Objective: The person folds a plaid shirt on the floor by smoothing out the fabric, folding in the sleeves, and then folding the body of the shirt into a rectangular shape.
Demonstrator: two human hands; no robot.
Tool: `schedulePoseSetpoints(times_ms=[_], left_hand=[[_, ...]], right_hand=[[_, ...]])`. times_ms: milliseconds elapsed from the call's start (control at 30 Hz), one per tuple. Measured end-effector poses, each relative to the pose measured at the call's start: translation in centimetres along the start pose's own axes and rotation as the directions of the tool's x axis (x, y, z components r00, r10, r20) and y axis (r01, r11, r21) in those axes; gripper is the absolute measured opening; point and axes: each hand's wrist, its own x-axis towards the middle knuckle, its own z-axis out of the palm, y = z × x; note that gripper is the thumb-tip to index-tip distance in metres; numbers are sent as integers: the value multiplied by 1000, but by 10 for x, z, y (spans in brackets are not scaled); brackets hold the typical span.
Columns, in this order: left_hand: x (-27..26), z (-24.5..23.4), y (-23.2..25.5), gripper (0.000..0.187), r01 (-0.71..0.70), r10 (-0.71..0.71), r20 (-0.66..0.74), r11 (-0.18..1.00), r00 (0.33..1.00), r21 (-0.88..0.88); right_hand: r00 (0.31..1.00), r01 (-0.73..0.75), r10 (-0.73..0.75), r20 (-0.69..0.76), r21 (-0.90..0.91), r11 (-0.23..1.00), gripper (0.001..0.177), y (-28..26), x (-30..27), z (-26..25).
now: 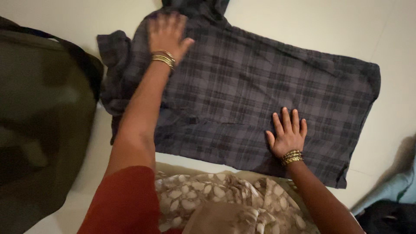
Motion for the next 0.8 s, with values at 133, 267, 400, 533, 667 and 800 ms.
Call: schedulePoseSetpoints(times_ms=[133, 267, 400, 533, 667, 800], left_hand=[[-2, -3, -28, 86, 253, -261, -70, 962, 963, -97], [-66, -12, 39, 84, -69, 70, -17, 998, 997, 2], [-84, -17, 35, 83, 11, 4, 166, 996, 986, -88], [-61, -11, -18, 82, 90, -85, 40, 988, 996, -124], [-31, -16, -58, 82, 232, -231, 22, 972, 973, -50], [-34, -15, -29, 86, 389, -384, 72, 915, 921, -105]], right_hand=[[999, 8, -5, -38, 70, 997, 65, -2, -3, -1], [1000, 13, -13, -28, 14, 1000, 64, 0, 0, 0], [1000, 19, -19, -21, -22, 1000, 64, 1, -1, 2], [998, 22, -20, -53, 21, 1000, 64, 3, -7, 3], [999, 3, -3, -38, -6, 1000, 65, 5, -3, 4], [998, 12, -8, -60, 57, 998, 64, 3, -5, 4]])
